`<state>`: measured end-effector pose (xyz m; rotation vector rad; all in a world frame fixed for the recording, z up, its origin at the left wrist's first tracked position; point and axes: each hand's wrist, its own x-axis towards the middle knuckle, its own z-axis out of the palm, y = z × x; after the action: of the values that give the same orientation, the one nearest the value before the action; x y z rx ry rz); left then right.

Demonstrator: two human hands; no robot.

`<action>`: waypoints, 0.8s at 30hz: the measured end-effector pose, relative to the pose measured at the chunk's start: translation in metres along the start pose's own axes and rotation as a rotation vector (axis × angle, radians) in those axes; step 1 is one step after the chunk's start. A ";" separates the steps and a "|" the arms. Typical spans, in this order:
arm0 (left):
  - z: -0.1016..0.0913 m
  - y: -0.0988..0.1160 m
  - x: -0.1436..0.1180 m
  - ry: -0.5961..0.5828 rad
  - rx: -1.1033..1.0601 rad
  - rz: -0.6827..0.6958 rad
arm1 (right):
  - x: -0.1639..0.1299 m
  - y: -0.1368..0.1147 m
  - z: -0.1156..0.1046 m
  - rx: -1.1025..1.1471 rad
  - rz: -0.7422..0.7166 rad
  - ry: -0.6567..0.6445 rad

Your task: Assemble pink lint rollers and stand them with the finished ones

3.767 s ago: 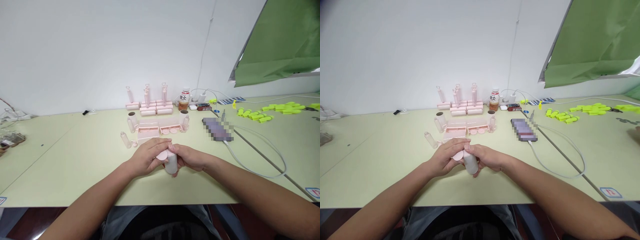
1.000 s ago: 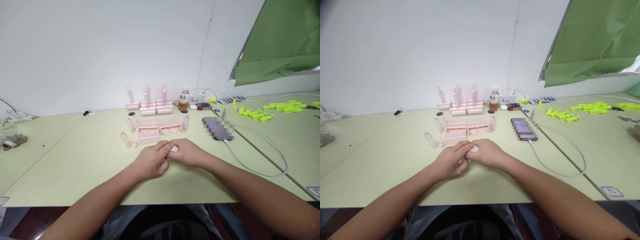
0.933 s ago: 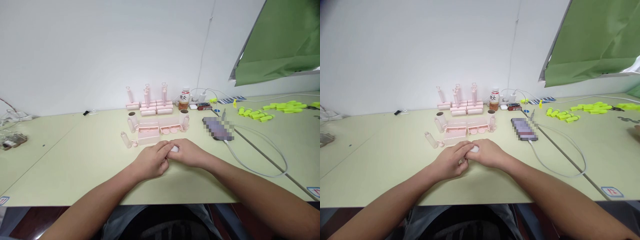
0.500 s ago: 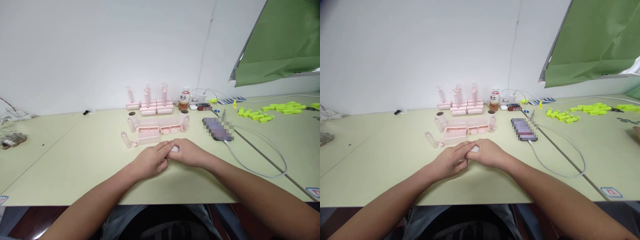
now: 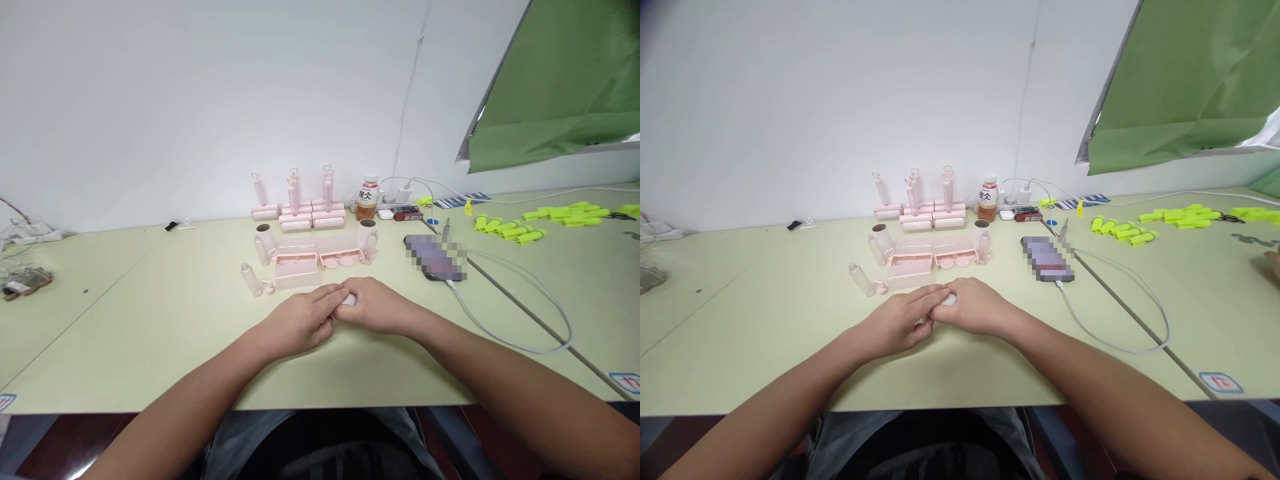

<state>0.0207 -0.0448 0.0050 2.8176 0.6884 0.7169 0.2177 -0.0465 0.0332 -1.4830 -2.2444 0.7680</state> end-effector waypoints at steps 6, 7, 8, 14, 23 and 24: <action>0.004 -0.005 0.000 0.048 -0.024 0.012 | 0.001 0.006 0.004 -0.073 0.003 0.049; 0.004 -0.006 0.000 0.065 -0.034 0.012 | 0.002 0.008 0.004 -0.075 -0.008 0.058; 0.004 -0.007 0.001 0.081 -0.050 0.010 | 0.002 0.010 0.004 -0.054 -0.024 0.059; -0.005 -0.007 0.003 0.123 -0.133 -0.021 | 0.004 0.015 0.003 0.323 -0.203 -0.043; -0.004 -0.005 0.000 0.040 -0.093 -0.351 | 0.002 0.012 0.010 0.474 -0.136 -0.148; -0.004 -0.005 0.000 0.048 -0.114 -0.363 | 0.002 0.013 0.010 0.478 -0.139 -0.143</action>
<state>0.0170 -0.0405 0.0069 2.4807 1.0915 0.7300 0.2206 -0.0430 0.0176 -1.0640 -2.0355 1.2874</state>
